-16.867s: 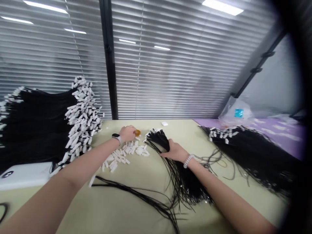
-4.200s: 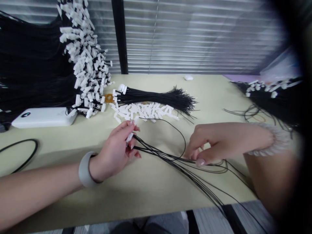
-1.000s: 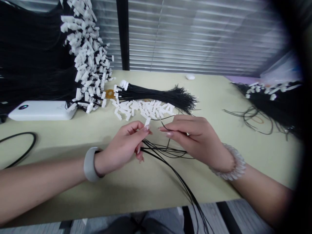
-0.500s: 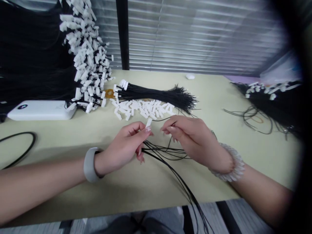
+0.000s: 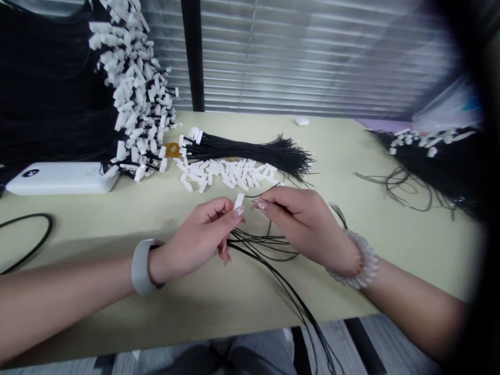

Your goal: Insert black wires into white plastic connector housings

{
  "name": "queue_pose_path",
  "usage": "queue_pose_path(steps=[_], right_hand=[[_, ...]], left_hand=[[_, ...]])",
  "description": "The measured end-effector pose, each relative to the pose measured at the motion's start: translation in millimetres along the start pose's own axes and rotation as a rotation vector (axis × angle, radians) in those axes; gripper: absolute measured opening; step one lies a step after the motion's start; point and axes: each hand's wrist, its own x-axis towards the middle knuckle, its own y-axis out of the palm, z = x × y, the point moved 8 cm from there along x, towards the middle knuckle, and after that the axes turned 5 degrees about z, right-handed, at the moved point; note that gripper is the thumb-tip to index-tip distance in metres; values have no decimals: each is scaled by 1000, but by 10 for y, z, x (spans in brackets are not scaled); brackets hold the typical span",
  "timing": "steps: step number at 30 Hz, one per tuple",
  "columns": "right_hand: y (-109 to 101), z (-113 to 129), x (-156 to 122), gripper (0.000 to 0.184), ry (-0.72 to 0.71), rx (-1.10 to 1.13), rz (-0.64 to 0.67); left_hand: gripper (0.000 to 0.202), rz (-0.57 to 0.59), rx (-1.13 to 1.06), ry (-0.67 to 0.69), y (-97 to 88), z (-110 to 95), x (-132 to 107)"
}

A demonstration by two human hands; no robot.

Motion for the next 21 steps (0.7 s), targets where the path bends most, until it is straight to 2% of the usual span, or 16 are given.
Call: queue_pose_path(steps=[6, 10, 21], right_hand=[[56, 12, 11, 20, -29, 2, 57], [78, 32, 15, 20, -50, 17, 82], [86, -36, 13, 24, 43, 88, 85]], left_hand=[[25, 132, 78, 23, 112, -9, -25], [23, 143, 74, 24, 128, -18, -32], [25, 163, 122, 49, 148, -12, -29]])
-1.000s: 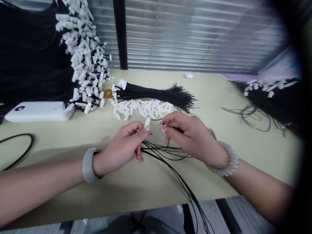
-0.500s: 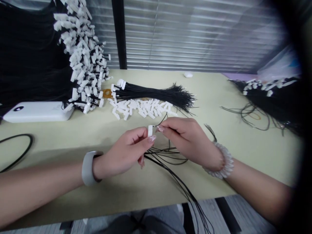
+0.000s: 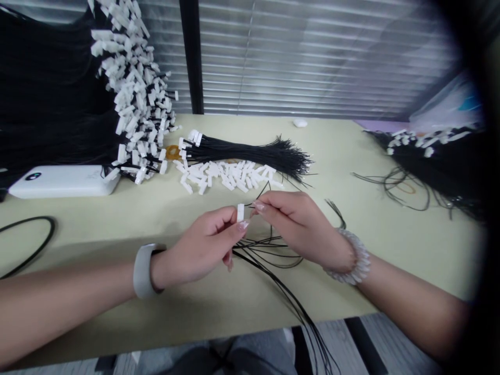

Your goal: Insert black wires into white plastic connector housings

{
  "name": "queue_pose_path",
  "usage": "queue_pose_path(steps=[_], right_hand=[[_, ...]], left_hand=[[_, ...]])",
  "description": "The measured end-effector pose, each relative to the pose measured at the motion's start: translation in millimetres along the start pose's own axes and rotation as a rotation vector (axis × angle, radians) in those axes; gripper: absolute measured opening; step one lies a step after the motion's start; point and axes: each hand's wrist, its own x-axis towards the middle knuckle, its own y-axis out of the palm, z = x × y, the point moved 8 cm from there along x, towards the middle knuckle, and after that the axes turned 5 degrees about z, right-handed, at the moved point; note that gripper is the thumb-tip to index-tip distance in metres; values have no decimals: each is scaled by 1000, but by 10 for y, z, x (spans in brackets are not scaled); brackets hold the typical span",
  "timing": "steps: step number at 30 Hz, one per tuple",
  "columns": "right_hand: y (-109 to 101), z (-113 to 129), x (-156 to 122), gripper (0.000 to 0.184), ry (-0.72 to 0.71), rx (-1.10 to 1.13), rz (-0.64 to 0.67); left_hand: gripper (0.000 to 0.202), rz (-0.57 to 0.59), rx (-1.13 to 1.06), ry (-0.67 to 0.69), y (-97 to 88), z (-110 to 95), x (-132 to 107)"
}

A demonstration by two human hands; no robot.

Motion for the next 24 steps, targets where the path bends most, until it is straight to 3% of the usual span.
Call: queue_pose_path(steps=[6, 12, 17, 24], right_hand=[[-14, -21, 10, 24, 11, 9, -22], [-116, 86, -29, 12, -119, -141, -130], [-69, 185, -67, 14, -236, -321, -133], [8, 186, -68, 20, -244, -480, -96]], left_hand=[[25, -7, 10, -11, 1, 2, -7], [27, -25, -3, -33, -26, 34, -9], [30, -33, -35, -60, -51, 53, 0], [30, -22, -16, -87, -43, 70, -4]])
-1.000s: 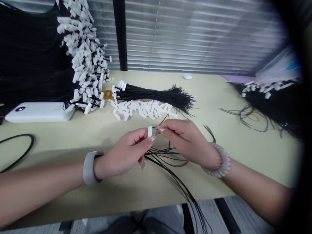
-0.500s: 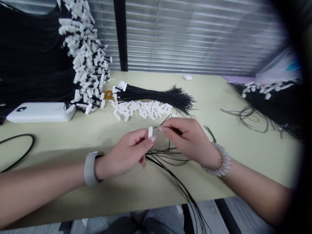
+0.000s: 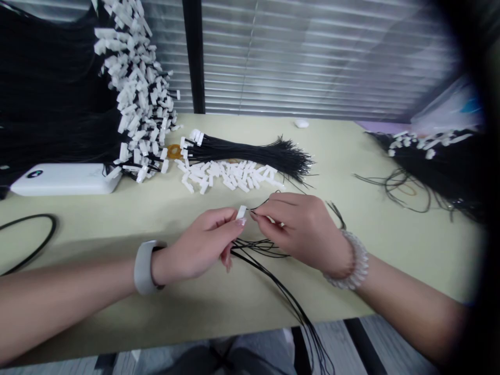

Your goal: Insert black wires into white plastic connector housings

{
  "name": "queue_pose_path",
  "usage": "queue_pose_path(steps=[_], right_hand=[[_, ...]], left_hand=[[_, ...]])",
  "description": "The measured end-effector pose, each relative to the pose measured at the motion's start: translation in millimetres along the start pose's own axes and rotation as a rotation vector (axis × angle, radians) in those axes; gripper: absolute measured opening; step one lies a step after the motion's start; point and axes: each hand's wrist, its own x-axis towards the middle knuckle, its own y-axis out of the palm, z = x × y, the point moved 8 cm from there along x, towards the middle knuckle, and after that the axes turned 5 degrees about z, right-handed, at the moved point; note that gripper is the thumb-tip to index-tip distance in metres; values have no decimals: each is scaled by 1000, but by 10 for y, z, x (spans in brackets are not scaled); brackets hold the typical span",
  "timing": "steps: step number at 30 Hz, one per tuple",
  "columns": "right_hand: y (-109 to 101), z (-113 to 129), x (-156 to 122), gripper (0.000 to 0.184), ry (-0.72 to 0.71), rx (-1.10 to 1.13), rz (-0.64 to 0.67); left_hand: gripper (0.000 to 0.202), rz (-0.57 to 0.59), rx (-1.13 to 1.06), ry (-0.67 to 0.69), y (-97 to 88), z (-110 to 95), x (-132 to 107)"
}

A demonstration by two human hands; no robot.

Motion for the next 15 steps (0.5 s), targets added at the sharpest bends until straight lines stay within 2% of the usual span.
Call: queue_pose_path(steps=[6, 15], right_hand=[[24, 27, -27, 22, -35, -188, 51], [-5, 168, -48, 18, -134, -417, 33]], left_hand=[[28, 22, 2, -27, 4, 24, 3], [33, -14, 135, 5, 4, -34, 6]])
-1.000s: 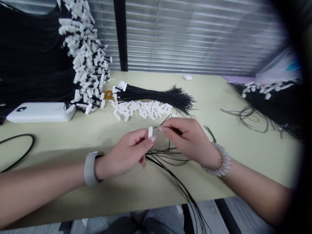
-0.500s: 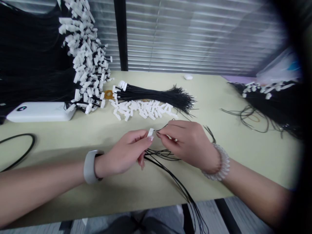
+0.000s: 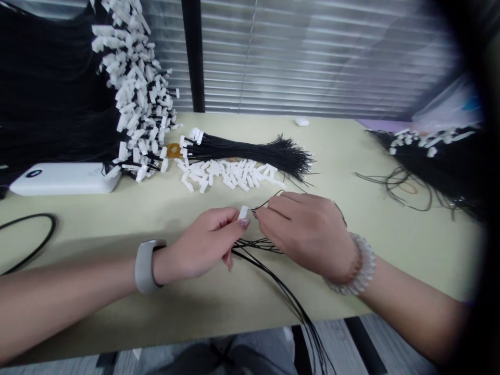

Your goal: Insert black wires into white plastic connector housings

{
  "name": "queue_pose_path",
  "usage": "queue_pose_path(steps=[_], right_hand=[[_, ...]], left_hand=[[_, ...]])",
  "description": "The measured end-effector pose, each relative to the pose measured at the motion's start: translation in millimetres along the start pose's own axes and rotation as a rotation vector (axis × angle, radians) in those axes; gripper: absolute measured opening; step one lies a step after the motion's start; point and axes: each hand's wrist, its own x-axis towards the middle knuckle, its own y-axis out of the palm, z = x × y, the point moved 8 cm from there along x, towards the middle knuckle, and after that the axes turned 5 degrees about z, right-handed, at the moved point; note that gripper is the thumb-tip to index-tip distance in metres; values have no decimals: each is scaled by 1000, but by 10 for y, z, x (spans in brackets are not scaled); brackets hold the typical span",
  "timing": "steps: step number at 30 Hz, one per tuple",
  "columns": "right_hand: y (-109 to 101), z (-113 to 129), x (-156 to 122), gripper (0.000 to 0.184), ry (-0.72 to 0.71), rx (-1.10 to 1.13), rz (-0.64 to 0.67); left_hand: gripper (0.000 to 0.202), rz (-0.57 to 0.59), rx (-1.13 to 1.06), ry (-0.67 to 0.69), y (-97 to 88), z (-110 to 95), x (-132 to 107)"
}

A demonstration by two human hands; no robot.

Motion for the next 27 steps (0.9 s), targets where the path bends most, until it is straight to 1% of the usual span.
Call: queue_pose_path(steps=[4, 8, 13, 19, 25, 27], right_hand=[[-22, 23, 10, 18, -17, -13, 5], [-30, 13, 2, 18, -15, 5, 0], [-25, -8, -8, 19, 8, 20, -10], [-18, -18, -5, 16, 7, 30, -22], [-103, 43, -25, 15, -51, 4, -169], [-112, 64, -29, 16, -75, 0, -183]], left_hand=[[33, -14, 48, 35, 14, -45, -7], [33, -4, 58, 61, 32, -65, -14], [32, 11, 57, 66, 47, -73, -14], [31, 30, 80, 59, 64, -70, -9], [28, 99, 111, 66, 82, -45, -43], [28, 117, 151, 81, 88, -55, -60]])
